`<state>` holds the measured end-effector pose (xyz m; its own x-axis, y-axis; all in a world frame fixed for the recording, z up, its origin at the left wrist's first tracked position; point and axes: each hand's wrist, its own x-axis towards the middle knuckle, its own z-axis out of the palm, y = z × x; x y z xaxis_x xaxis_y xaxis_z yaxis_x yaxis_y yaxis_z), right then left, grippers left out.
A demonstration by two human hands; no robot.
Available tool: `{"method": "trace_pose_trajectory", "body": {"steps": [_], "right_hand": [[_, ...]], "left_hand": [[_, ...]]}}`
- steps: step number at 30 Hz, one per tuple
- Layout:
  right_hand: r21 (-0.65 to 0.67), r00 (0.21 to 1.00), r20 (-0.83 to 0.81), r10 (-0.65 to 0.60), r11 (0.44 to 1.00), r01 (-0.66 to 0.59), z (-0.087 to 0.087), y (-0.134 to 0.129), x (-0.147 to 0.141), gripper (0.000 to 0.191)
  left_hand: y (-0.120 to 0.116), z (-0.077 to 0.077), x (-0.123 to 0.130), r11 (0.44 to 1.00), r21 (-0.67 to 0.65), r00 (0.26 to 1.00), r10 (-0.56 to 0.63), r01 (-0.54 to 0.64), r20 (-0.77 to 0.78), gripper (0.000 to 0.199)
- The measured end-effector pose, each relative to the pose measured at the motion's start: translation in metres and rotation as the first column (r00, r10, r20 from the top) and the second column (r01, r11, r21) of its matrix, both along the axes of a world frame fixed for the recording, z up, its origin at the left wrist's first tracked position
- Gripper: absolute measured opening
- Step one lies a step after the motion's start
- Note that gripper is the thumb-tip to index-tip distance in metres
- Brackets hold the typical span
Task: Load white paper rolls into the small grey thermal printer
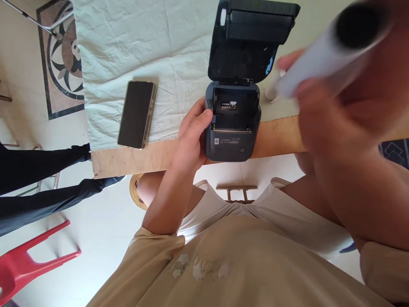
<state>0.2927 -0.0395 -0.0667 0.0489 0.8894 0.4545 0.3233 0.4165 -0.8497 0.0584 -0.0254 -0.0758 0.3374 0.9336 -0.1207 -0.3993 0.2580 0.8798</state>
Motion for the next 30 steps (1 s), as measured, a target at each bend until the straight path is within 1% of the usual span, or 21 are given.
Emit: {"method": "trace_pose_trajectory", "body": {"steps": [1,3,4,6,8,11,15,17,19,20,22,24,26,27,28,30], "right_hand": [[0.116,0.997,0.07,0.016,0.993,-0.024,0.001,-0.004,-0.013,0.044],[0.257,0.981,0.196,-0.016,0.966,-0.036,0.001,-0.009,-0.029,0.036],[0.286,0.963,0.263,-0.051,0.958,-0.028,0.002,-0.01,-0.034,0.034],[0.29,0.922,0.364,-0.129,0.957,0.019,0.003,-0.01,-0.039,0.031],[0.282,0.893,0.417,-0.172,0.958,0.053,0.003,-0.009,-0.041,0.033],[0.279,0.896,0.405,-0.181,0.958,0.067,0.001,-0.007,-0.042,0.032],[0.305,0.914,0.383,-0.133,0.952,0.01,0.001,-0.006,-0.038,0.028],[0.378,0.912,0.391,-0.123,0.925,-0.037,0.002,-0.007,-0.039,0.027],[0.458,0.915,0.38,-0.135,0.887,-0.06,0.002,-0.012,-0.043,0.024],[0.476,0.918,0.374,-0.134,0.877,-0.066,0.001,-0.014,-0.046,0.021],[0.467,0.916,0.382,-0.122,0.881,-0.077,-0.001,-0.02,-0.053,0.018],[0.42,0.894,0.442,-0.072,0.897,-0.135,-0.002,-0.023,-0.056,0.016],[0.388,0.889,0.458,-0.023,0.905,-0.176,-0.002,-0.023,-0.054,0.02],[0.391,0.901,0.434,-0.016,0.904,-0.172,-0.002,-0.022,-0.051,0.022],[0.405,0.92,0.392,-0.028,0.903,-0.145,0.0,-0.021,-0.048,0.019],[0.398,0.951,0.295,-0.089,0.917,-0.038,0.003,-0.018,-0.041,0.008]], "left_hand": [[0.001,-0.001,-0.001,1.0,-0.002,1.0,0.0,0.0,0.003,0.031],[0.001,-0.002,-0.003,1.0,-0.002,1.0,0.012,-0.012,0.014,0.032],[0.001,-0.003,-0.003,1.0,0.0,1.0,0.011,-0.011,0.018,0.031],[0.001,-0.002,-0.002,1.0,0.001,1.0,0.028,-0.028,0.013,0.029],[0.001,0.0,-0.001,0.999,-0.006,0.999,0.04,-0.04,-0.005,0.029],[0.002,0.003,-0.001,0.999,-0.024,0.999,0.039,-0.039,-0.018,0.029],[0.0,0.005,0.0,0.999,-0.039,0.999,0.033,-0.034,-0.03,0.031],[-0.002,0.005,0.001,0.998,-0.052,0.999,0.031,-0.032,-0.025,0.032],[-0.003,0.004,0.002,0.997,-0.048,0.999,0.053,-0.054,-0.003,0.032],[-0.003,0.003,0.002,0.997,-0.038,0.998,0.062,-0.061,0.005,0.032],[-0.002,0.0,0.0,0.999,-0.02,0.999,0.043,-0.043,-0.015,0.033],[0.0,-0.003,-0.002,1.0,-0.014,0.998,-0.01,0.009,-0.065,0.038],[0.0,-0.004,-0.003,1.0,-0.002,0.994,0.006,-0.007,-0.108,0.04],[-0.001,-0.004,-0.002,0.999,0.007,0.992,0.038,-0.037,-0.119,0.037],[-0.002,-0.003,-0.002,0.998,0.015,0.989,0.07,-0.069,-0.129,0.036],[-0.004,-0.001,-0.002,0.996,0.03,0.984,0.086,-0.083,-0.158,0.039]]}}
